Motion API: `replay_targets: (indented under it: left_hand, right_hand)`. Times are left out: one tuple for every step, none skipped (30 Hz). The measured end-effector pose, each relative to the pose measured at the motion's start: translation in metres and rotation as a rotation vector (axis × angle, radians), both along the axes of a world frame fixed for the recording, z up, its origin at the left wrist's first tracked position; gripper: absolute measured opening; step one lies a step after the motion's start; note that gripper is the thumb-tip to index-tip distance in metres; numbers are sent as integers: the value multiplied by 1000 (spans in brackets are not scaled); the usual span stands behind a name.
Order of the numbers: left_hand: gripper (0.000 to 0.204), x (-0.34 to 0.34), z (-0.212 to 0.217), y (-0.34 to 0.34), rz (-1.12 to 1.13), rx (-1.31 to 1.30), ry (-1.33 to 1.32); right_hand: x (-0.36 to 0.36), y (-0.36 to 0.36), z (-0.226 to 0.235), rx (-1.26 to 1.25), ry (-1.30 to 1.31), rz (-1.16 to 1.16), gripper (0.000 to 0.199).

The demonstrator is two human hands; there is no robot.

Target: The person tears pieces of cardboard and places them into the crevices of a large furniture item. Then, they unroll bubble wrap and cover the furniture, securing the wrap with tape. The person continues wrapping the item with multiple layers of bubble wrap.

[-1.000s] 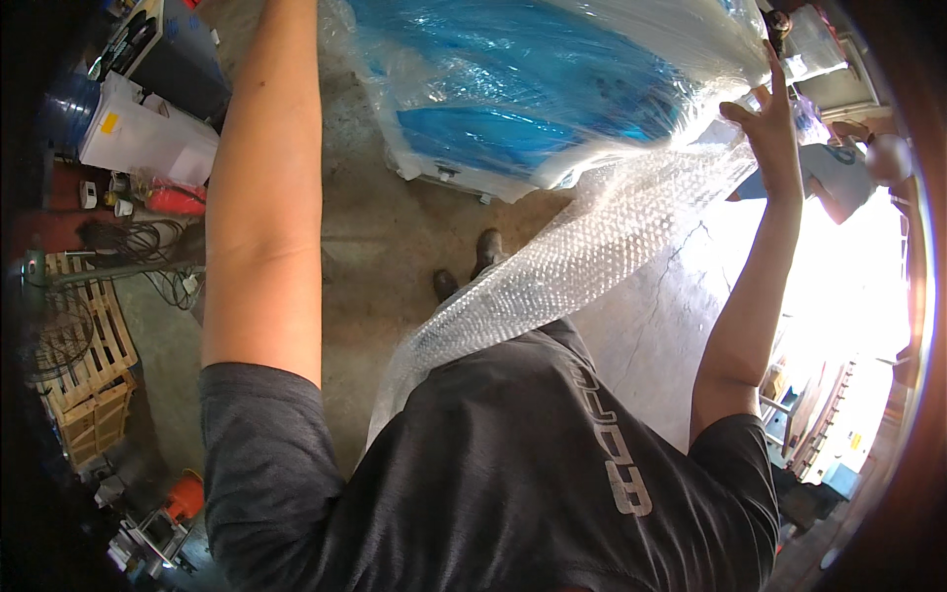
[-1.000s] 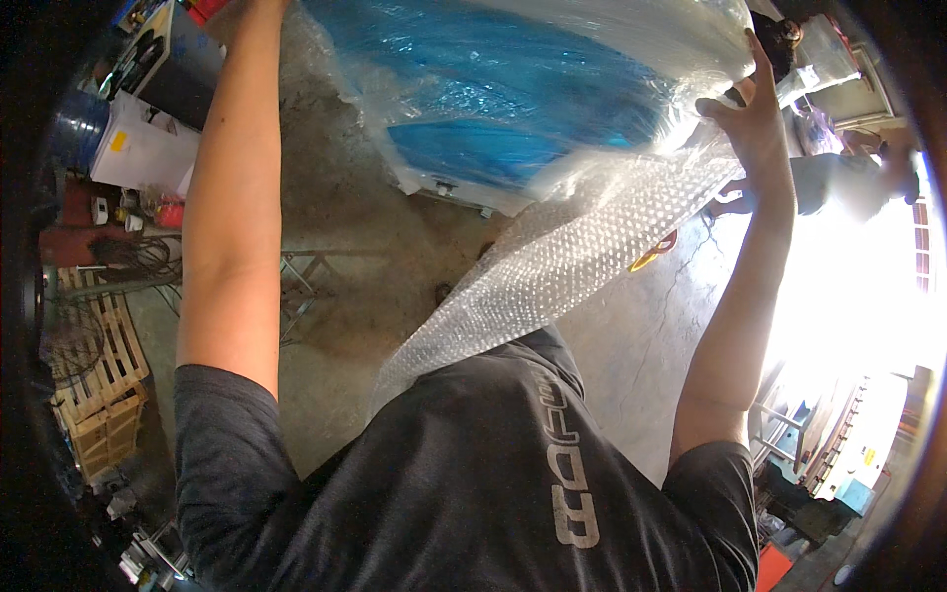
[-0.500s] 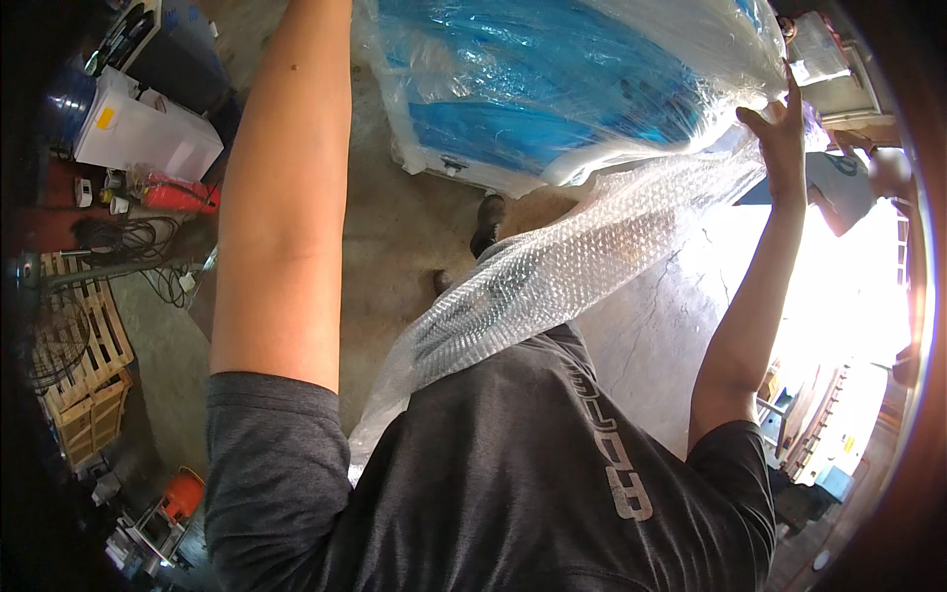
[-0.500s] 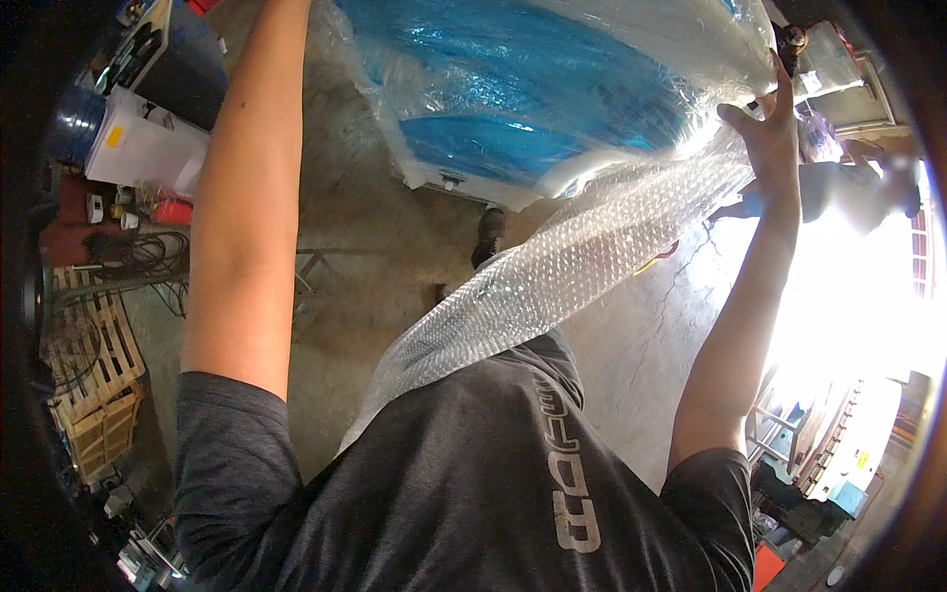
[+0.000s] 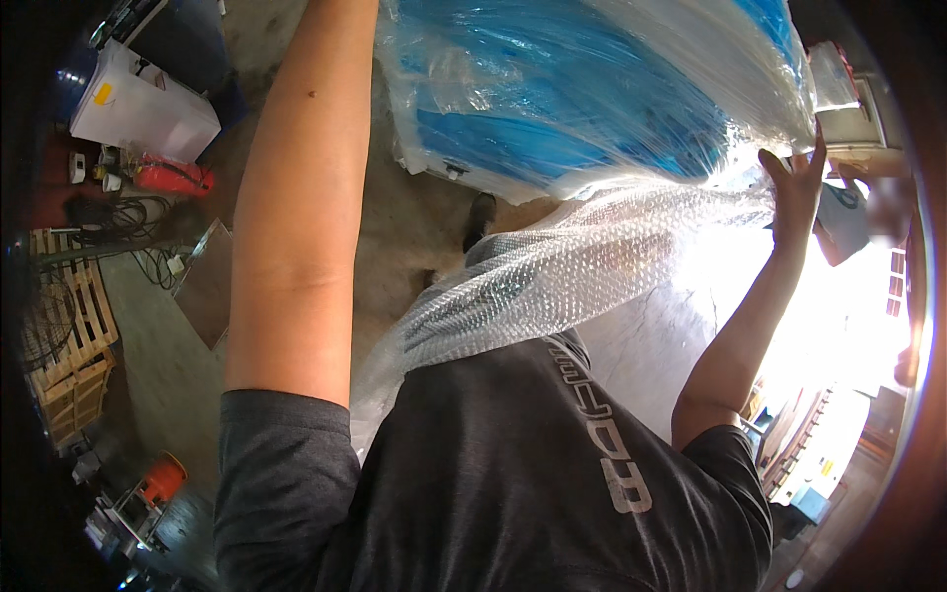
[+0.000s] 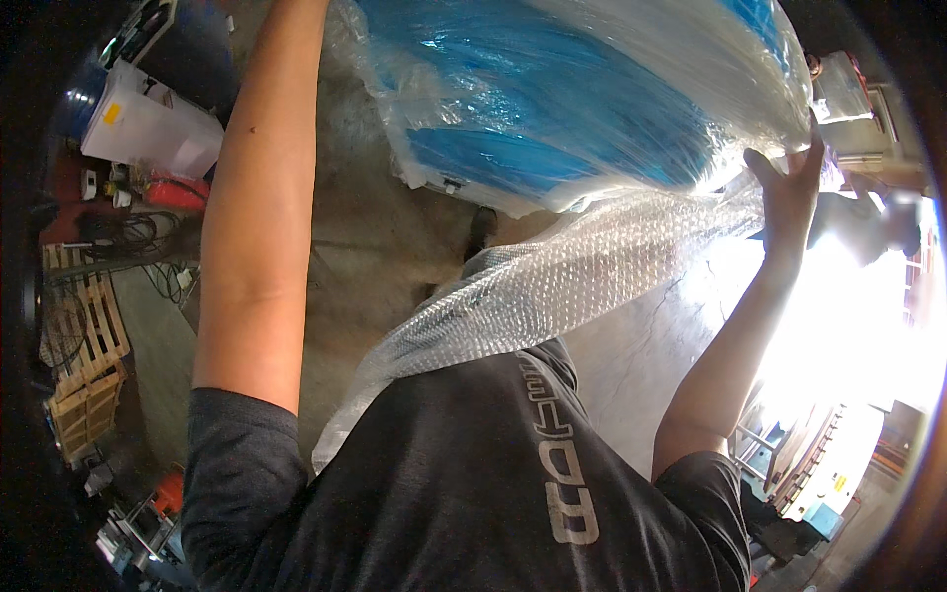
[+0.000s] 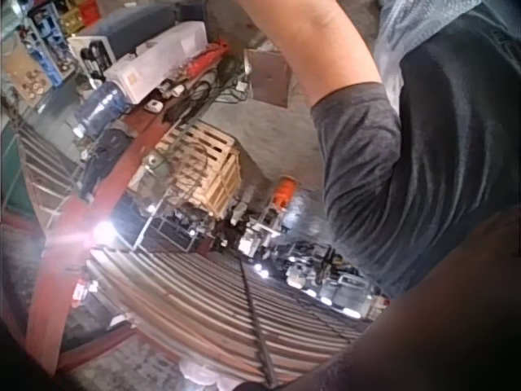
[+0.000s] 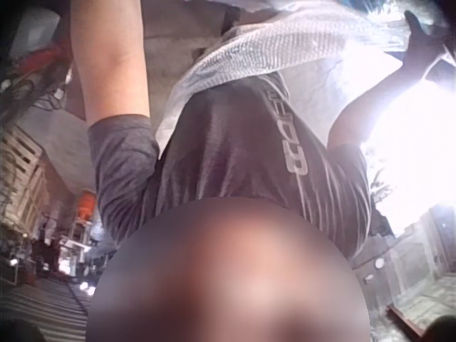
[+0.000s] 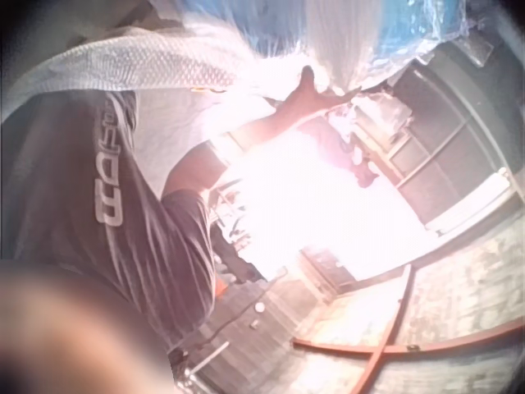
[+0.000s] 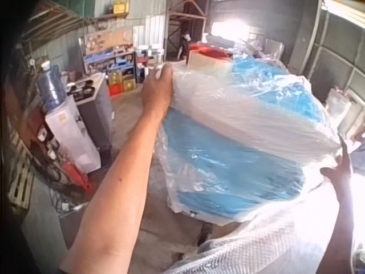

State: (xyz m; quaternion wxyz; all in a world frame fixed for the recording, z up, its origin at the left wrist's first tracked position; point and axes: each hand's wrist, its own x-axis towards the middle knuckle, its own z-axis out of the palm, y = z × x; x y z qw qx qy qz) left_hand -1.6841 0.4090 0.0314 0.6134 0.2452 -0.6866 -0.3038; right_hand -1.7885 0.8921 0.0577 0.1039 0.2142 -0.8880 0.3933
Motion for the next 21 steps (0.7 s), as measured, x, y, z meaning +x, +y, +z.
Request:
replay_targets:
  left_hand:
    - [58, 1, -1, 0, 8, -3, -8]
    - [61, 2, -1, 1, 4, 22, -13]
    - [62, 3, -1, 1, 6, -5, 13]
    - [63, 3, -1, 2, 2, -28, 32]
    - [64, 3, -1, 3, -2, -50, 48]
    - [64, 3, 0, 3, -29, 11, 30]
    - [64, 2, 0, 4, -56, 76, 9]
    - [65, 2, 1, 3, -77, 134, -9]
    - [65, 1, 2, 4, -52, 102, 5]
    - [66, 1, 3, 4, -26, 71, 18]
    - [66, 1, 4, 4, -1, 38, 32]
    - [67, 1, 4, 4, -73, 16, 13]
    - [67, 1, 5, 3, -100, 49, -13]
    - [66, 1, 4, 3, -128, 82, -38]
    - [66, 2, 4, 2, -154, 114, -63]
    - [61, 1, 3, 4, 11, 142, -121]
    - [60, 1, 2, 3, -24, 142, -80]
    - [59, 1, 1, 3, -61, 144, -44]
    - [59, 0, 1, 3, -102, 144, -5]
    - [58, 0, 0, 2, -69, 90, -8]
    - [58, 0, 0, 2, -118, 81, -2]
  right_hand:
    - [-1, 0, -2, -40, 3, -10, 96]
    - [-3, -1, -4, 3, 39, 6, 97]
    - [-5, 0, -6, 26, 66, 6, 97]
    - [-6, 0, -9, 5, 64, -33, 98]
    - [-7, 2, -11, 38, 114, -9, 96]
    - [-10, 2, -13, 23, 141, -21, 95]
    - [-11, 4, -15, 24, 174, -17, 93]
    - [-14, 6, -16, -13, 162, 6, 92]
    - [-16, 7, -17, -19, 138, -19, 93]
    - [-18, 9, -17, -11, 129, -21, 94]
    - [-21, 10, -18, -7, 143, -6, 94]
    - [-23, 11, -18, -6, 212, 38, 96]
    - [-26, 11, -19, 24, 212, 28, 96]
    - [-28, 12, -20, 41, 212, 7, 96]
    - [-30, 12, -22, 56, 213, -12, 96]
    - [-32, 12, -23, -6, 177, 4, 94]
    - [-33, 12, -24, -93, 111, 10, 92]
    - [-34, 12, -25, -66, 141, 20, 92]
    - [-35, 11, -27, -89, 120, -1, 91]
    - [-35, 11, -27, -35, 158, -31, 91]
    - [-36, 10, -28, -15, 170, -43, 91]
